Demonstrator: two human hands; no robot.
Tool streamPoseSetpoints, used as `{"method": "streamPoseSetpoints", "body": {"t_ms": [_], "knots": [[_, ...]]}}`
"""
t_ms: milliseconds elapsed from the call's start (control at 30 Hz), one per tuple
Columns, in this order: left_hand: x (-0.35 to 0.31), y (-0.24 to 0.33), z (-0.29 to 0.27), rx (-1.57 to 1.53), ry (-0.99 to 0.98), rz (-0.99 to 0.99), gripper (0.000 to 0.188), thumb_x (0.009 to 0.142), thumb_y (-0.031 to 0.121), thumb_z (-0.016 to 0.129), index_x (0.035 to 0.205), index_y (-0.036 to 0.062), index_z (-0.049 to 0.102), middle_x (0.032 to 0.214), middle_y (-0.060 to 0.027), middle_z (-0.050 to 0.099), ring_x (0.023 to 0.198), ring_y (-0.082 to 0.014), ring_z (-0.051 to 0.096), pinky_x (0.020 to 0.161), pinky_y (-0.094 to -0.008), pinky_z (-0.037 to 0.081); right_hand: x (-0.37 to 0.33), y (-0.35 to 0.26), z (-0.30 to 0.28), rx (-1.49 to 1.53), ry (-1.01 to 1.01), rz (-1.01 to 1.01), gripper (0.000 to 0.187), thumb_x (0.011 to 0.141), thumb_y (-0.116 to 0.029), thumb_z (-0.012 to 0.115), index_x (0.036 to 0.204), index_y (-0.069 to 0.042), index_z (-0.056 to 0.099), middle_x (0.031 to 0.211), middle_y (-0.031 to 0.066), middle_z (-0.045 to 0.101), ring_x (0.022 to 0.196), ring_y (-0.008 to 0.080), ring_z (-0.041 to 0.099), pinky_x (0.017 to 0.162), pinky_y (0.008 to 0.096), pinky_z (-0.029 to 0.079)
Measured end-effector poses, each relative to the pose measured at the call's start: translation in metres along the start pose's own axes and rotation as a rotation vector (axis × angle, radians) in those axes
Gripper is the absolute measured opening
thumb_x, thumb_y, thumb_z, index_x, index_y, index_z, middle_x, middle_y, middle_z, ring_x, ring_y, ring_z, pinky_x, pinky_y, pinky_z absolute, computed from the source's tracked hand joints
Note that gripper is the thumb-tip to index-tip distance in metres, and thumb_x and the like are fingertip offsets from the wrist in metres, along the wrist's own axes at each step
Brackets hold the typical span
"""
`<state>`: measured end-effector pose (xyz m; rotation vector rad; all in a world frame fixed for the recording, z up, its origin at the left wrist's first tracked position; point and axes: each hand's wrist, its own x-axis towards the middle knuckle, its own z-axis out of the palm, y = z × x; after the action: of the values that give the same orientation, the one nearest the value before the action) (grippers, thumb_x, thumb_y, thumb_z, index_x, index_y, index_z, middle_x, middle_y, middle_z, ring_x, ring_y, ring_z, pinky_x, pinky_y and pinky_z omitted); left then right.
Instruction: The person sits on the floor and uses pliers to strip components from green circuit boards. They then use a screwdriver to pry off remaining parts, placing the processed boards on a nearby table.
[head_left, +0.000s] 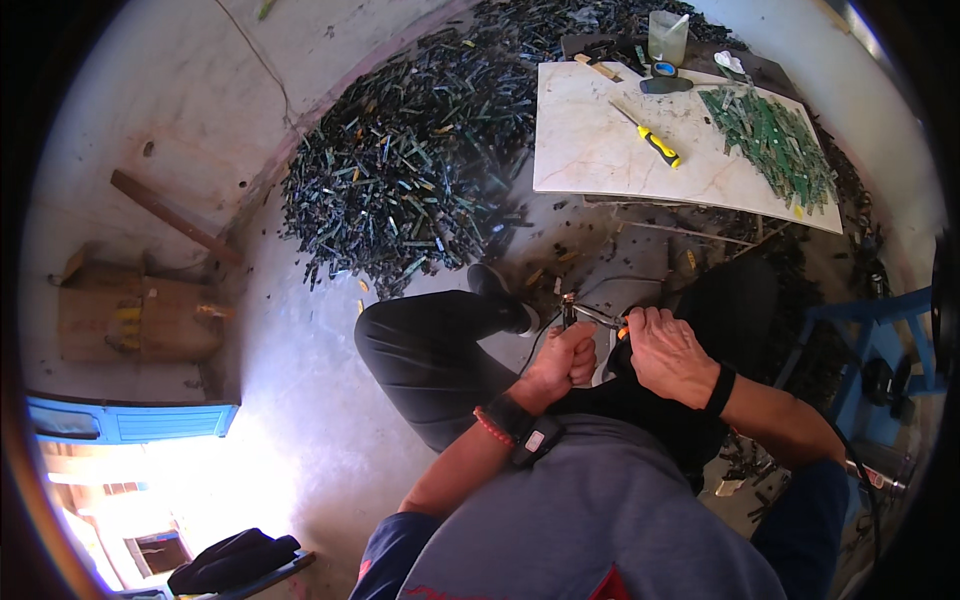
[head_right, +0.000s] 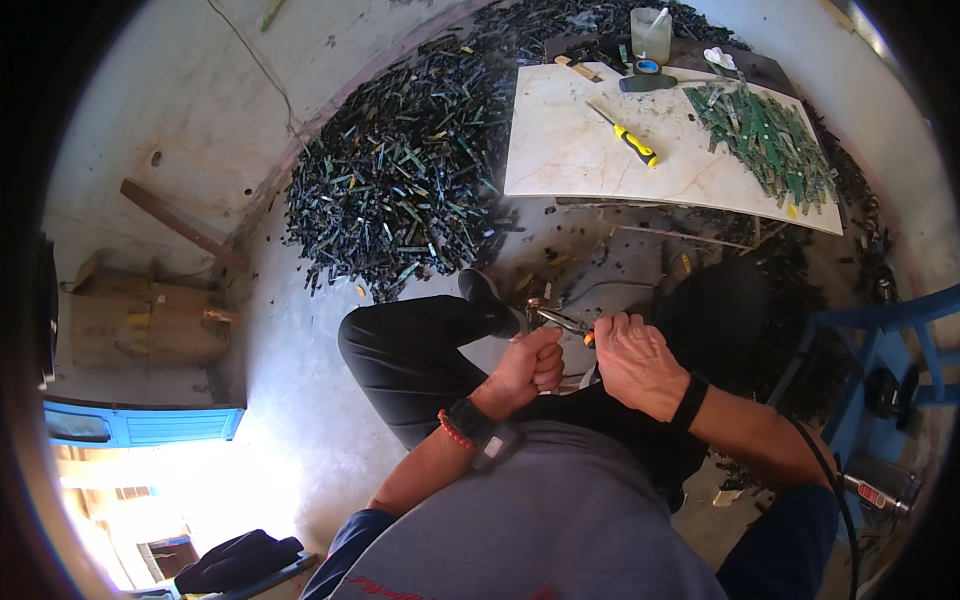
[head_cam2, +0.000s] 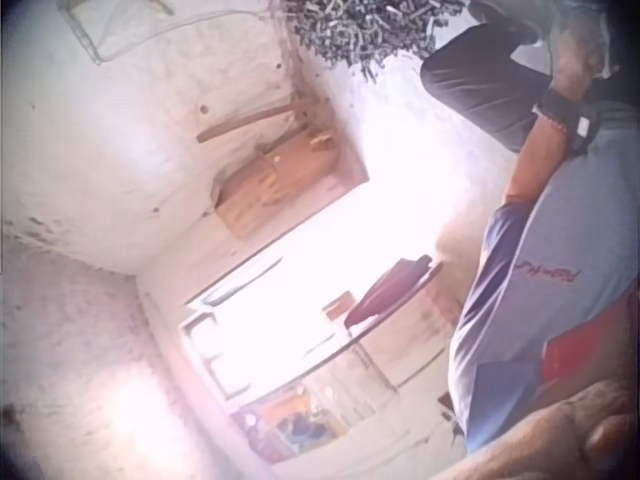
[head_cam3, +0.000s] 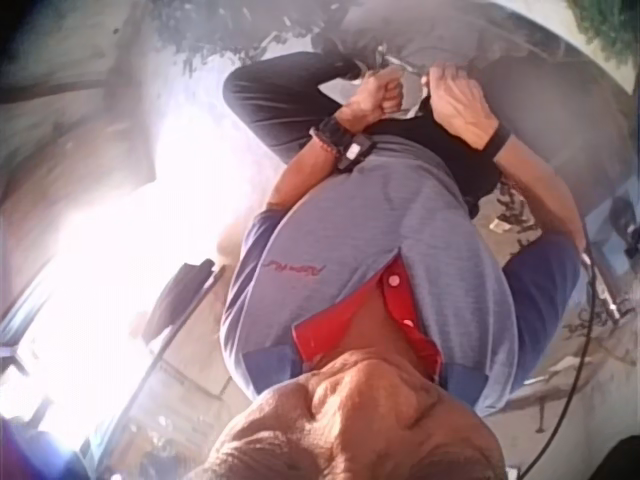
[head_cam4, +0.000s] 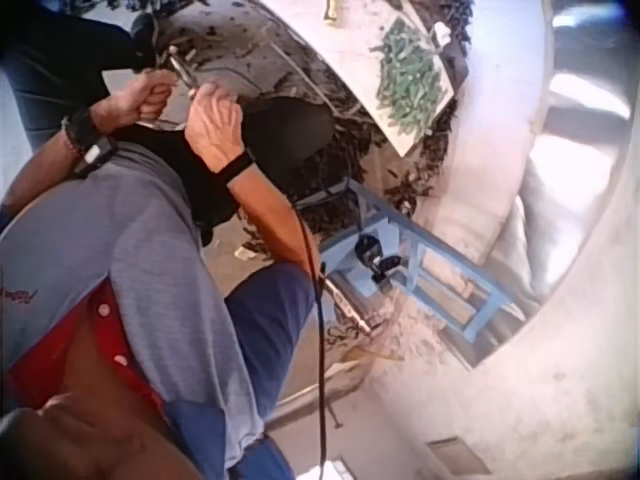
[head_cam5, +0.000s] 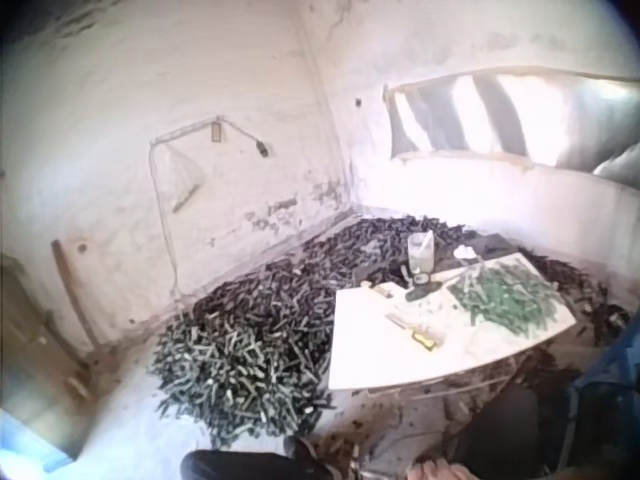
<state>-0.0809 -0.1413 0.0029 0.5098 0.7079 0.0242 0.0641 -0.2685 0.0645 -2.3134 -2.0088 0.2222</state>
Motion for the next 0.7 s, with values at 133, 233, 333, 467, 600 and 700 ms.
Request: {"method": "streamPoseSetpoints", "body": {"t_ms": [133,233,333,467,600,700], "knots": [[0.004,0.001,0.002,-0.006,-0.011,-0.050,0.045,0.091,0.024,0.052,0.055,0.0169,0.027,0.048,0.0043,0.025,0.038,-0.0094,0.021,0.038,-0.0277,0.015,0.002,0.011,0.006,0.008,0.036,0.009,0.030,0.075,-0.009,0.057,0.100,0.004,0.051,0.088,0.0156,0.057,0.081,0.0256,0.058,0.066,0.0332,0.049],[0.009,0.001,0.008,0.051,0.078,-0.048,0.044,0.091,0.024,0.052,0.056,0.0169,0.028,0.049,0.0047,0.025,0.039,-0.0090,0.022,0.038,-0.0275,0.016,0.005,0.013,0.007,-0.033,0.037,0.031,0.034,0.075,-0.010,0.057,0.105,0.005,0.051,0.090,0.0145,0.056,0.082,0.0242,0.056,0.065,0.0318,0.048],[0.017,0.001,0.022,0.153,0.229,0.022,0.041,0.090,0.022,0.053,0.056,0.0167,0.029,0.049,0.0044,0.027,0.038,-0.0088,0.024,0.037,-0.0273,0.017,0.005,0.018,0.015,-0.054,0.103,0.033,0.035,0.075,-0.011,0.056,0.106,0.005,0.051,0.090,0.0135,0.056,0.083,0.0231,0.055,0.064,0.0302,0.047],[0.026,-0.005,0.031,0.248,0.349,0.119,0.039,0.089,0.020,0.052,0.057,0.0163,0.031,0.049,0.0038,0.029,0.037,-0.0089,0.026,0.036,-0.0270,0.018,0.007,0.021,0.023,0.000,0.080,0.075,0.035,0.074,-0.011,0.056,0.105,0.006,0.051,0.089,0.0143,0.056,0.082,0.0247,0.056,0.064,0.0316,0.046],[0.036,-0.011,0.025,0.265,0.379,0.137,0.033,0.087,0.022,0.054,0.058,0.0130,0.038,0.048,0.0005,0.038,0.035,-0.0119,0.034,0.034,-0.0286,0.025,0.005,0.022,0.030,0.096,0.075,0.107,0.031,0.073,-0.008,0.056,0.100,0.006,0.049,0.087,0.0159,0.055,0.082,0.0281,0.056,0.068,0.0364,0.046],[0.040,-0.014,0.028,0.262,0.387,0.129,0.033,0.087,0.022,0.054,0.059,0.0130,0.038,0.048,0.0004,0.038,0.035,-0.0118,0.034,0.034,-0.0283,0.024,0.003,0.027,0.033,0.061,0.083,0.095,0.029,0.072,-0.009,0.055,0.098,0.004,0.050,0.087,0.0151,0.055,0.080,0.0268,0.055,0.070,0.0365,0.044]]}}
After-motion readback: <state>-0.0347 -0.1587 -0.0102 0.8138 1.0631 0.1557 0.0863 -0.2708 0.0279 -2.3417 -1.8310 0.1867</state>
